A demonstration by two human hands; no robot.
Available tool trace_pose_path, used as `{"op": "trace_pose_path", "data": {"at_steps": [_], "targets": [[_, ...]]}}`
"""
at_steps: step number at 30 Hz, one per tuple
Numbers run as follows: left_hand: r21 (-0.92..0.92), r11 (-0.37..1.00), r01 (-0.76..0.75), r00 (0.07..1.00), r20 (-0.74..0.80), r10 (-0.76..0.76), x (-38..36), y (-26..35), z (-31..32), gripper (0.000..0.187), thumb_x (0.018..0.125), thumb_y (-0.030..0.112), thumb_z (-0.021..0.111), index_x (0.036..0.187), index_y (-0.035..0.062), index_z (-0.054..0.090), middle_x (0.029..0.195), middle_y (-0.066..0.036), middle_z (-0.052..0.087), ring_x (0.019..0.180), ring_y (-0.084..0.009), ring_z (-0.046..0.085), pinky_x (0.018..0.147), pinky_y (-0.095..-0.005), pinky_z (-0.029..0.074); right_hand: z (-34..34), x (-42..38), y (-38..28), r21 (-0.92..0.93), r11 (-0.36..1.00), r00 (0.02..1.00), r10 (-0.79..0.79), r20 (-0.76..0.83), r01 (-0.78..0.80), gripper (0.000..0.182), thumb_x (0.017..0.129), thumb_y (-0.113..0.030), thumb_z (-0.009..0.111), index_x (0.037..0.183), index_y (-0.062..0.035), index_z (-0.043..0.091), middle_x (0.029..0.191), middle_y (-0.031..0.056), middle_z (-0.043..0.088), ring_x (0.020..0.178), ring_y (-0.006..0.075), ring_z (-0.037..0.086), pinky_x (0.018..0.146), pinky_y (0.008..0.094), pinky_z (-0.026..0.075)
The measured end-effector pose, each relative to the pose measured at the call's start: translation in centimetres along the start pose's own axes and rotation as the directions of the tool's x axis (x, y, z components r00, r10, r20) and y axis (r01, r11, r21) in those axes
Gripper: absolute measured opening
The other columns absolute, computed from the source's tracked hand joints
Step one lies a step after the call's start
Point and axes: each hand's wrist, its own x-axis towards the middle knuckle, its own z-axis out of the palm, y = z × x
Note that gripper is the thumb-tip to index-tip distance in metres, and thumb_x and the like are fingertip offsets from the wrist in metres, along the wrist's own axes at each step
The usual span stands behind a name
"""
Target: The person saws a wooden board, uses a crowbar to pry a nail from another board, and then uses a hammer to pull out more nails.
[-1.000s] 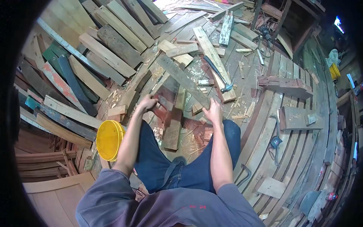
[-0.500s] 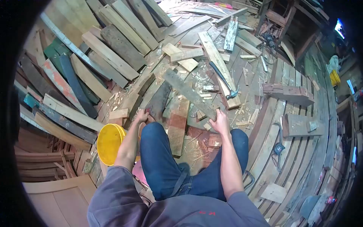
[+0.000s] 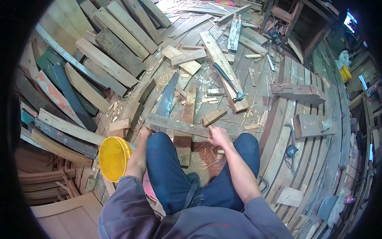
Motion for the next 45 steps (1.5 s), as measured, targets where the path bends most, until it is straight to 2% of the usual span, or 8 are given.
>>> {"op": "trace_pose_path", "data": {"at_steps": [3, 6, 9, 12, 18, 24, 30, 45], "targets": [[-0.278, 0.955, 0.102, 0.995, 0.016, -0.102, 2.1, -0.6, 0.4, 0.053, 0.094, 0.042, 0.056, 0.119, -0.0049, 0.061, 0.121, -0.029, 0.061, 0.11, -0.0396, 0.062, 0.091, -0.0449, 0.051, -0.3, -0.1, 0.1, -0.036, 0.999, 0.999, 0.026, 0.035, -0.025, 0.054, 0.071, -0.024, 0.077, 0.117, -0.0055, 0.056, 0.108, 0.0161, 0.066, 0.104, 0.0356, 0.062, 0.091, 0.0498, 0.049], [-0.996, 0.082, 0.038, 0.997, 0.032, -0.071, 0.0, 2.1, -2.9, 0.063, 0.099, 0.05, 0.046, 0.127, -0.0051, 0.055, 0.125, -0.027, 0.061, 0.107, -0.0361, 0.063, 0.091, -0.0446, 0.05, 0.0, 0.0, 0.8, -0.05, 0.999, 0.999, 0.021, 0.027, -0.02, 0.054, 0.072, -0.024, 0.076, 0.118, -0.0056, 0.055, 0.11, 0.0159, 0.065, 0.108, 0.0356, 0.061, 0.092, 0.052, 0.047], [-0.99, 0.129, -0.062, 0.998, -0.06, 0.019, -3.7, 4.4, -9.0, 0.053, 0.1, 0.045, 0.049, 0.119, -0.0027, 0.06, 0.112, -0.016, 0.067, 0.1, -0.0284, 0.064, 0.09, -0.0383, 0.048, 1.1, 0.1, 1.4, -0.086, 0.996, 0.999, 0.019, 0.027, -0.017, 0.052, 0.072, -0.024, 0.076, 0.116, -0.0057, 0.054, 0.11, 0.0157, 0.065, 0.108, 0.0357, 0.061, 0.092, 0.0525, 0.047], [-0.716, 0.519, -0.467, 0.873, -0.467, 0.14, -7.6, 7.3, -12.5, 0.036, 0.097, 0.032, 0.057, 0.111, -0.0002, 0.065, 0.105, -0.013, 0.069, 0.101, -0.0232, 0.065, 0.09, -0.0352, 0.048, 1.5, 0.5, 0.8, -0.133, 0.991, 0.996, 0.037, 0.081, -0.026, 0.047, 0.074, -0.022, 0.074, 0.113, -0.0062, 0.054, 0.112, 0.0156, 0.064, 0.108, 0.0352, 0.061, 0.092, 0.0511, 0.047], [-0.236, 0.598, -0.766, 0.642, -0.27, 0.717, -10.5, 9.8, -12.2, 0.038, 0.089, 0.029, 0.067, 0.116, 0.0017, 0.065, 0.109, -0.015, 0.069, 0.101, -0.0248, 0.066, 0.089, -0.0349, 0.05, 3.2, 2.9, -1.3, -0.286, 0.958, 0.992, 0.015, 0.127, 0.022, 0.045, 0.076, -0.017, 0.068, 0.117, -0.0041, 0.053, 0.116, 0.0149, 0.063, 0.11, 0.0346, 0.06, 0.092, 0.0502, 0.047], [-0.533, 0.731, -0.425, 0.632, 0.403, 0.661, -11.0, 7.4, -7.4, 0.052, 0.089, 0.037, 0.067, 0.123, -0.0023, 0.061, 0.116, -0.016, 0.067, 0.103, -0.0228, 0.065, 0.09, -0.0346, 0.05, 5.4, 6.2, -1.6, -0.466, 0.842, 0.96, -0.269, 0.077, 0.273, 0.026, 0.085, -0.016, 0.056, 0.108, -0.0071, 0.062, 0.112, 0.0123, 0.065, 0.113, 0.0318, 0.059, 0.097, 0.0583, 0.039], [-0.889, 0.289, -0.356, 0.672, -0.029, 0.74, -16.4, 1.7, -0.3, 0.034, 0.088, 0.023, 0.064, 0.113, -0.0014, 0.064, 0.095, -0.011, 0.071, 0.088, -0.0177, 0.065, 0.08, -0.0325, 0.051, 4.4, 9.3, -4.9, -0.462, 0.782, 0.908, -0.35, 0.229, 0.418, 0.027, 0.092, -0.02, 0.047, 0.111, -0.0113, 0.065, 0.111, 0.0075, 0.067, 0.117, 0.0301, 0.056, 0.104, 0.0612, 0.032], [-0.802, 0.499, -0.328, 0.827, 0.012, 0.562, -24.7, -0.5, 5.7, 0.026, 0.09, 0.018, 0.061, 0.109, 0.0, 0.063, 0.094, -0.01, 0.068, 0.085, -0.0162, 0.064, 0.075, -0.032, 0.051, 17.5, 12.8, -6.6, -0.208, 0.655, 0.687, -0.696, 0.208, 0.727, 0.041, 0.085, -0.026, 0.055, 0.123, -0.0105, 0.061, 0.132, 0.0106, 0.056, 0.133, 0.0309, 0.043, 0.116, 0.0598, 0.021]]}}
